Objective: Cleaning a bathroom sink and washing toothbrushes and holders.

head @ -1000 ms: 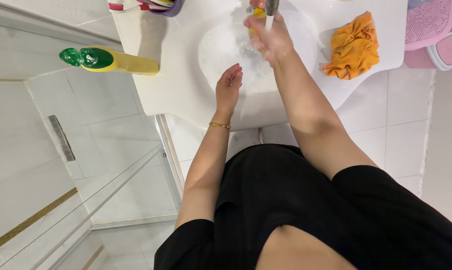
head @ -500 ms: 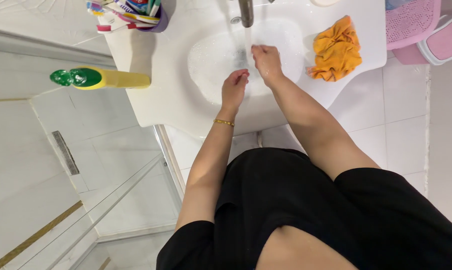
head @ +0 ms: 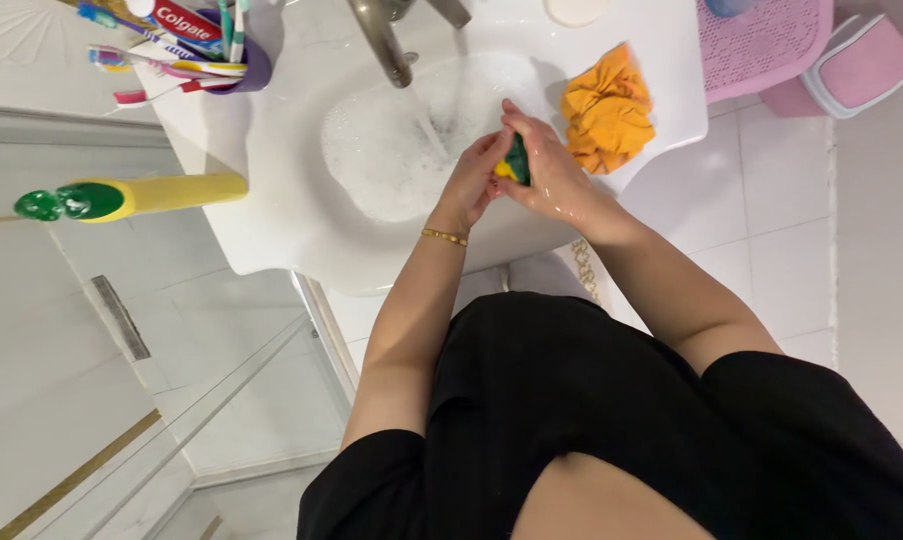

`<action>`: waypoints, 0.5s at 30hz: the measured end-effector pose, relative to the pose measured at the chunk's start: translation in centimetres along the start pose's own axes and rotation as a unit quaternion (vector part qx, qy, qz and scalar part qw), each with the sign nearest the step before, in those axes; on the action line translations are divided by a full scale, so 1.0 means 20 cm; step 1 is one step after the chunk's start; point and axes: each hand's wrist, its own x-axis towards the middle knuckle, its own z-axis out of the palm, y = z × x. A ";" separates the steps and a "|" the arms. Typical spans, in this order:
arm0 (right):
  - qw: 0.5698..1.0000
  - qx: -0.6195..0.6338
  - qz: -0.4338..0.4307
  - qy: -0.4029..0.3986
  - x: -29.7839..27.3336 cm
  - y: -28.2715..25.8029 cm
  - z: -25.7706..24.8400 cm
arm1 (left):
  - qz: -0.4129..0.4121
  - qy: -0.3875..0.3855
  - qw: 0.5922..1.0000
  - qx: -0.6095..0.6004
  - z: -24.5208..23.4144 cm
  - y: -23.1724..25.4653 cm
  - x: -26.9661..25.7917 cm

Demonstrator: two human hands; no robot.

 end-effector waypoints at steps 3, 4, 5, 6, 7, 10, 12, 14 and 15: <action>0.990 0.037 -0.134 0.026 -0.03 0.06 -0.15 | -0.036 0.104 0.990 0.093 0.42 0.13 0.00; 0.990 0.005 -0.130 0.049 -0.04 0.07 -0.21 | 0.006 0.103 0.992 0.067 0.44 0.10 0.03; 0.989 -0.028 -0.126 0.073 -0.05 0.08 -0.26 | 0.049 0.102 0.993 0.040 0.46 0.08 0.06; 0.989 -0.029 -0.128 0.070 -0.04 0.09 -0.32 | 0.052 0.102 0.993 0.038 0.49 0.06 0.10; 0.986 -0.087 -0.120 0.080 -0.03 0.11 -0.38 | 0.104 0.081 0.989 0.069 0.52 0.03 0.15; 0.978 -0.159 -0.111 0.081 0.06 0.19 -0.55 | 0.179 0.054 0.973 0.132 0.63 0.03 0.28; 0.976 -0.173 -0.112 0.070 0.19 0.30 -0.69 | 0.204 0.050 0.964 0.164 0.64 0.05 0.40; 0.942 -0.238 -0.172 0.160 0.37 0.45 -0.85 | 0.254 0.064 0.945 0.195 0.60 0.07 0.55; 0.943 -0.237 -0.177 0.154 0.45 0.52 -0.91 | 0.259 0.069 0.944 0.191 0.62 0.11 0.57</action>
